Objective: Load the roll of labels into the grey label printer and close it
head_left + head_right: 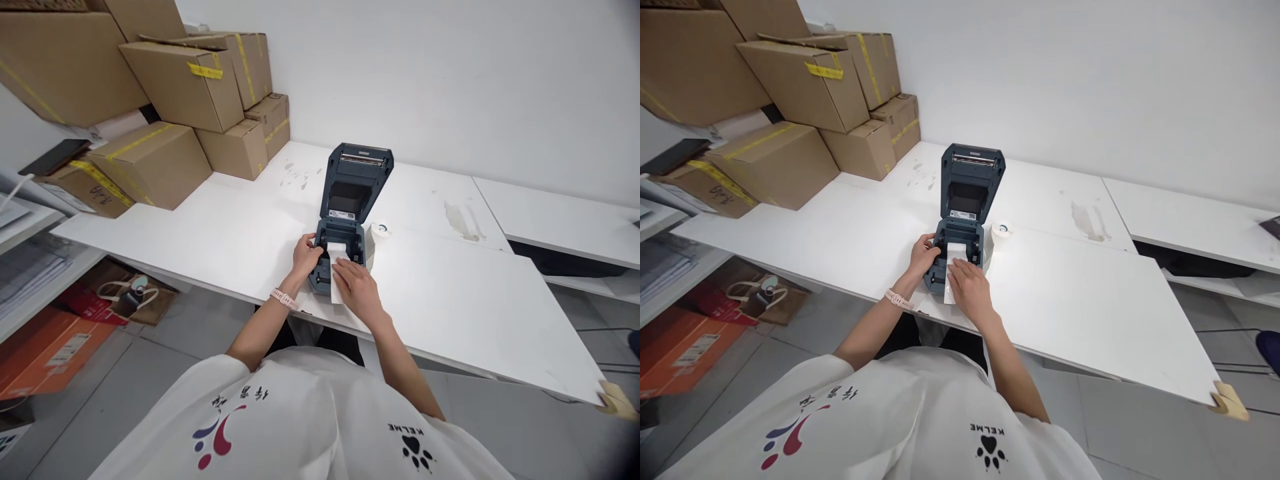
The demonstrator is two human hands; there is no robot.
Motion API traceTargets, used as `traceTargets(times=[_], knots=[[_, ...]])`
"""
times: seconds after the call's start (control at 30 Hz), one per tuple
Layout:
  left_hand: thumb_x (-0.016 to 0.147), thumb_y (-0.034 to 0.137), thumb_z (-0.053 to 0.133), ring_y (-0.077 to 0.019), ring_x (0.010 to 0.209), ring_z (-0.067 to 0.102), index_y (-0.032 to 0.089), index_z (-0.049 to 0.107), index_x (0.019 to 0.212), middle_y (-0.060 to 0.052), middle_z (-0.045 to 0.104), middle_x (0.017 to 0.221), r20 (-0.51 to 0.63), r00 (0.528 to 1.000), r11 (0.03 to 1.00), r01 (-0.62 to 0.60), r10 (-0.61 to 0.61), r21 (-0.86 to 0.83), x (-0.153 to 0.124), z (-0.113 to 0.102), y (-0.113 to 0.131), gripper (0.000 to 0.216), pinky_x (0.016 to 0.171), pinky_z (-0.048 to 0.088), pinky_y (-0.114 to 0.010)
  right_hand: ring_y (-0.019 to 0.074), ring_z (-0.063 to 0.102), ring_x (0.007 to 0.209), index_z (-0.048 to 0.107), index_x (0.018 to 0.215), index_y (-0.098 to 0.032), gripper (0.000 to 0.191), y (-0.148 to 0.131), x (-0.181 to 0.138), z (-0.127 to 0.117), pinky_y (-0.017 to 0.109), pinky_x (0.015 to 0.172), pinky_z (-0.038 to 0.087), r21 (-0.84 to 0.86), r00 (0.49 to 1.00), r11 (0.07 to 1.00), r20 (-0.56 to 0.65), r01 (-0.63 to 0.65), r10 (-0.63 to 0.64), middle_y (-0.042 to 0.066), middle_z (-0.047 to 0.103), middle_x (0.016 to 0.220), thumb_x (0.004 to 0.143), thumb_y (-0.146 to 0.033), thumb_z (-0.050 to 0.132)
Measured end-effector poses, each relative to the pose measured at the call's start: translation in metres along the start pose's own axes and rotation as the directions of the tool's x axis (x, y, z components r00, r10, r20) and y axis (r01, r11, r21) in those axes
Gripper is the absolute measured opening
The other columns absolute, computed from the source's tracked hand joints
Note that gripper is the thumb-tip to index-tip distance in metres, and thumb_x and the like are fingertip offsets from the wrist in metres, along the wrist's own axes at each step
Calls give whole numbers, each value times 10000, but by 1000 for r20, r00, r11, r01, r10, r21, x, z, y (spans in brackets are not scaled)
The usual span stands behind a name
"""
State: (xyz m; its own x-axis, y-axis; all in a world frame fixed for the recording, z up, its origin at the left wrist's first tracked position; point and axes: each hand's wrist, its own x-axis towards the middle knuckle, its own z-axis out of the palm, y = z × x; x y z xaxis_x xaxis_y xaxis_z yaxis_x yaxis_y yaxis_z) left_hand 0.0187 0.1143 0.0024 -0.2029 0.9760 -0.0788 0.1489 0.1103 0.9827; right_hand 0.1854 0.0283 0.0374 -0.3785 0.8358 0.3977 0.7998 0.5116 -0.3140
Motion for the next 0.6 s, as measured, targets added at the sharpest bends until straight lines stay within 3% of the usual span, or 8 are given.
traceTargets(times=[0.1, 0.2, 0.6], knots=[[670, 170, 646, -206, 983, 617, 182, 629, 1223, -91, 645, 1180, 35, 999, 996, 2, 1, -87, 0, 1, 0, 553, 856, 483, -331, 292, 592, 1355, 686, 1274, -124, 371, -12, -17, 11, 448, 1114, 502, 2, 997, 1000, -68, 28, -28, 142, 662, 1408, 1049, -299, 449], [665, 185, 663, -243, 1142, 605, 192, 609, 1246, -108, 633, 1285, 82, 996, 988, 35, -23, -148, -1, 2, 2, 584, 946, 478, -353, 305, 553, 1397, 651, 1326, -119, 402, -23, -20, 16, 469, 1115, 501, -11, 998, 999, -53, 30, -31, 155, 625, 1452, 1049, -336, 456], [676, 217, 698, -253, 1194, 596, 193, 571, 1287, -118, 621, 1332, 134, 990, 977, 76, -49, -200, -4, 1, 8, 625, 985, 462, -359, 297, 545, 1399, 626, 1339, -149, 393, -23, -19, 10, 471, 1092, 501, 13, 999, 1000, -27, 29, -28, 134, 600, 1485, 1045, -360, 471]])
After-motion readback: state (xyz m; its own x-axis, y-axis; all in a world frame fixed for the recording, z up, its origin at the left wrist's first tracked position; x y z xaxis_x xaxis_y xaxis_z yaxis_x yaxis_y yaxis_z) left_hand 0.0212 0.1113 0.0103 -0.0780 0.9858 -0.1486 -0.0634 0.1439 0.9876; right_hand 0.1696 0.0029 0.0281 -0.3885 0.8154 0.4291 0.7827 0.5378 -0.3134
